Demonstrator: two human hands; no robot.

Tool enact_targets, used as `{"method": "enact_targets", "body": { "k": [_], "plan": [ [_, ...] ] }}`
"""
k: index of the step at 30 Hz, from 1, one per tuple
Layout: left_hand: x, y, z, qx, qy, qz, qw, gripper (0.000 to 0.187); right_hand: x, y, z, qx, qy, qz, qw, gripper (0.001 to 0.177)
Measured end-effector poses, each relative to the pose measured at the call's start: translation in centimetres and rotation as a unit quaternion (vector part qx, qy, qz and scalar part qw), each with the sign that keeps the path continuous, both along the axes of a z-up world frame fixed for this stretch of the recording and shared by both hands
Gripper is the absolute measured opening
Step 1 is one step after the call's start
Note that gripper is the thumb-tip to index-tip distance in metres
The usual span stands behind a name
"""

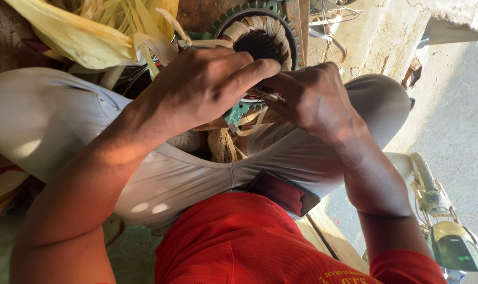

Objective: The person sits cross-legged and works on a green electric motor stator, wrapping white tape around copper windings and adjusting the coils with both hands. The person uses a small metal tool to press and align the windings inside the stator slots.

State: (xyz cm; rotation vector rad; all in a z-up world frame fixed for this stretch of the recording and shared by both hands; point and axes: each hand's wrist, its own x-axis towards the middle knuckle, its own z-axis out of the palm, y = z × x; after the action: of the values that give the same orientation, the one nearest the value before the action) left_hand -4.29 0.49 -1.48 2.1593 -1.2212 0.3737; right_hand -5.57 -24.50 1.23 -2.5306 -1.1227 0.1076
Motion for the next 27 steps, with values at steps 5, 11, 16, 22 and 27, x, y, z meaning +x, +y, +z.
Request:
{"method": "enact_targets", "body": {
  "k": [5, 11, 16, 22, 27],
  "plan": [
    [-0.5, -1.3, 0.8, 0.163, -0.031, 0.024, 0.986, 0.055, 0.1, -0.2, -0.4, -0.049, 0.003, 0.004, 0.999, 0.014],
    [0.3, -1.6, 1.5, 0.167, -0.010, 0.005, 0.986, 0.057, 0.0, -0.4, -0.7, 0.093, 0.082, 0.009, 0.992, 0.015],
    [1.0, 0.1, 0.8, 0.004, 0.128, -0.046, 0.991, 0.062, -1.4, 0.4, -2.0, 0.170, 0.090, -0.061, 0.979, 0.013],
    [-1.3, 1.3, -0.5, -0.094, 0.112, -0.018, 0.989, 0.072, -2.0, 1.6, -1.5, 0.108, -0.027, -0.051, 0.992, 0.007],
    [-1.4, 0.8, -0.9, -0.087, 0.100, 0.013, 0.991, 0.043, -2.6, 2.0, -1.5, 0.031, -0.061, -0.071, 0.995, 0.011]
  ]
}}
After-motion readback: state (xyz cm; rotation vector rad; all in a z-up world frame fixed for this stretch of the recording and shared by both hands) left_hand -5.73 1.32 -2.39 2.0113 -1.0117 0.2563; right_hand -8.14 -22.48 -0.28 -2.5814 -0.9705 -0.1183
